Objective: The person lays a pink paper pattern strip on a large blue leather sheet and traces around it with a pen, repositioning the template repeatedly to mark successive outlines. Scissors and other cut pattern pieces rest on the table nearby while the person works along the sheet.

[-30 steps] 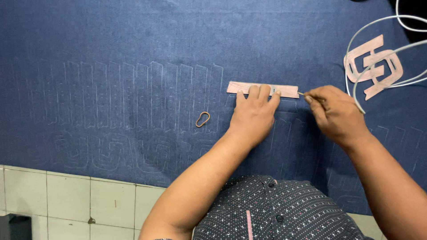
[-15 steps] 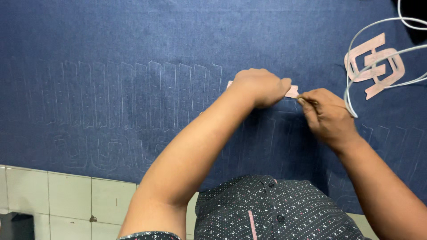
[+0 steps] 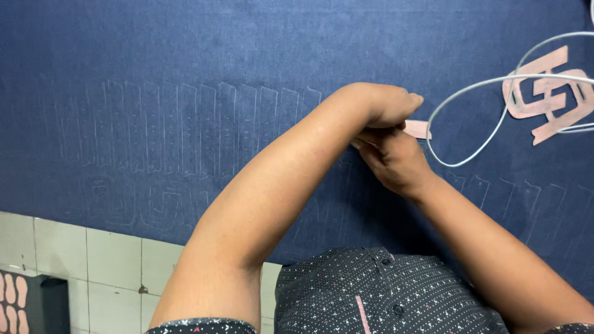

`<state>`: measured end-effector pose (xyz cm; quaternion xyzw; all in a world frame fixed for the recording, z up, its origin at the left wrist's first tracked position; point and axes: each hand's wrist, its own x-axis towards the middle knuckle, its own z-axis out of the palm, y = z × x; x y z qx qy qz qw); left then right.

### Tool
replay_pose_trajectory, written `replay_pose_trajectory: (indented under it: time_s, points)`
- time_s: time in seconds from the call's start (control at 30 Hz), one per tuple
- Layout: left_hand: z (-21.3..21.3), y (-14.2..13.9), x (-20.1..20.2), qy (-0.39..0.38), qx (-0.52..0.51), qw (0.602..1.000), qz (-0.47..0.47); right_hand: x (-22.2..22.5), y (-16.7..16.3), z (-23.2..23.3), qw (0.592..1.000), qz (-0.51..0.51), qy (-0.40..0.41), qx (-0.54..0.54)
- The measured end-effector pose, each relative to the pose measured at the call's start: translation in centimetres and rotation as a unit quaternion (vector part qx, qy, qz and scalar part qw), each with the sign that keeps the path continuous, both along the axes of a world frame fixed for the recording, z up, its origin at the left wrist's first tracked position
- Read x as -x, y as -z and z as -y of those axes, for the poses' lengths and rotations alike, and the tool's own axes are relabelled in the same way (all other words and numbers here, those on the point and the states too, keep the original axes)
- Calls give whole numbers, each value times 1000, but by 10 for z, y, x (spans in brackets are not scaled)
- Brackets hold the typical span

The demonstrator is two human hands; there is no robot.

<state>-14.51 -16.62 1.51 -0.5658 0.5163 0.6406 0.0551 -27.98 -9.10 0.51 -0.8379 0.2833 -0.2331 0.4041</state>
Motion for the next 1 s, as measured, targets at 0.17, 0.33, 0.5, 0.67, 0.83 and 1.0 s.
replay_pose_trajectory:
  time_s: [0.17,0.33,0.5,0.67,0.83,1.0]
  points:
    - [-1,-12,-2,11,-10,1000,17,-15,6,2,1000,18,-12,22]
    - [-1,6,1,16,10,1000,20,-7,4,0,991,-51,-2,123]
    - [-3,12,6,151,194,968,48,52,-27,2,973,-126,81,177]
    - [-31,-20,1,152,204,960,118,87,-49,-1,960,-161,178,147]
    - [-110,-34,12,3,339,928,156,78,-44,5,983,-82,155,47]
    - [-153,-6,16,-12,530,820,215,61,-37,6,987,-62,138,50]
